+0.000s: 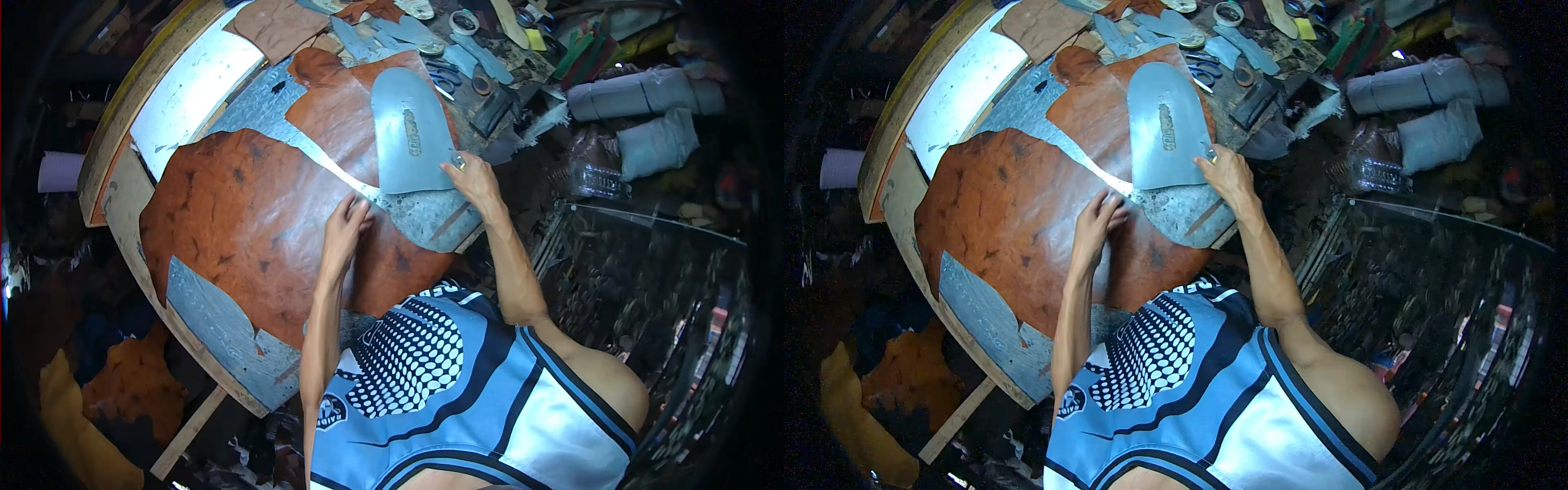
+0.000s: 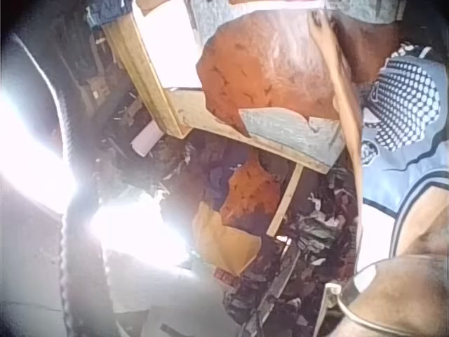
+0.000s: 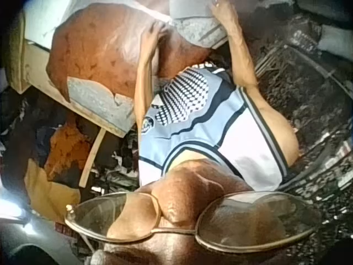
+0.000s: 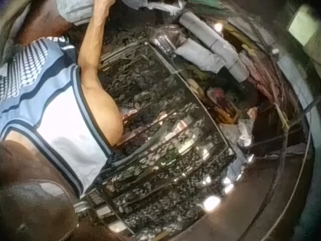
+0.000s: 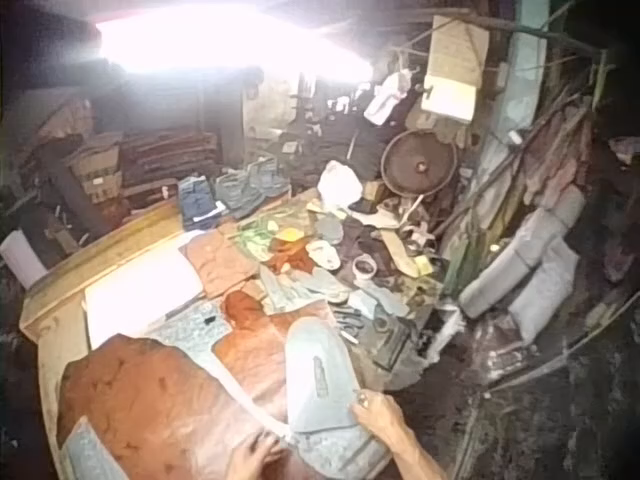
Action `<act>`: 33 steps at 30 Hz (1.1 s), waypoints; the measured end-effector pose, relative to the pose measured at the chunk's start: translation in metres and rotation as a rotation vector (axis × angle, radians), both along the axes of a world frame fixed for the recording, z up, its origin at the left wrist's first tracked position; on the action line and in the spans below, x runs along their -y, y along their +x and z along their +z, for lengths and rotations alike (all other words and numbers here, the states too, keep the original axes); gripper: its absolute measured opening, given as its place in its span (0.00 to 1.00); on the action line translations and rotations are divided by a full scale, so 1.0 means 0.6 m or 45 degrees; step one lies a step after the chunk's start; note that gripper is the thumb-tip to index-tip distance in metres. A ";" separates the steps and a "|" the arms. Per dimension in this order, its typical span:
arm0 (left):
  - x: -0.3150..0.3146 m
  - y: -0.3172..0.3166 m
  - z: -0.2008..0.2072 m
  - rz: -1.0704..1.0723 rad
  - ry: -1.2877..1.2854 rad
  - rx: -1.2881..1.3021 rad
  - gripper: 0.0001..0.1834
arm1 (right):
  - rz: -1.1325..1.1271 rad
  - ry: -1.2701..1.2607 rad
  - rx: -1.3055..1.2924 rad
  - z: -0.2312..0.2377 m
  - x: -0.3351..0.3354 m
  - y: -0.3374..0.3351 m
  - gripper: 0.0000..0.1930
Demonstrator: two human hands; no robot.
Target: Cutting out leather shapes using a metal template and a knife.
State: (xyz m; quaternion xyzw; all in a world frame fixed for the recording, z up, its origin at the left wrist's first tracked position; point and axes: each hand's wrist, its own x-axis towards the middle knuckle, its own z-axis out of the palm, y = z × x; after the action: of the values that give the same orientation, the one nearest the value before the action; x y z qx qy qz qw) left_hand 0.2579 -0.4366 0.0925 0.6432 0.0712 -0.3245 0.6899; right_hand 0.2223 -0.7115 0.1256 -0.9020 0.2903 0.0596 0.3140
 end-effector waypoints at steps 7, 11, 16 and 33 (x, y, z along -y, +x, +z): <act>0.068 0.064 -0.047 -0.138 -0.237 -0.204 0.22 | -0.033 0.270 0.139 -0.025 0.008 -0.005 0.21; -0.020 0.041 0.052 0.019 -0.259 -0.062 0.21 | -0.430 0.614 0.296 -0.014 0.052 -0.010 0.18; -0.295 -0.080 0.093 0.329 -0.134 -0.043 0.24 | -0.390 0.858 0.163 -0.064 0.087 0.034 0.17; -0.501 -0.365 0.003 1.145 -0.368 0.134 0.14 | 0.320 -0.514 0.729 0.195 0.060 0.189 0.13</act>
State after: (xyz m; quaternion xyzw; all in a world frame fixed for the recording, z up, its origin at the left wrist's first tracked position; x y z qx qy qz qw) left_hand 0.0390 -0.1359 0.0941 0.4617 0.2615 0.0328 0.8470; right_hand 0.3356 -0.7477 0.2427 -0.9545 0.0834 -0.2155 0.1886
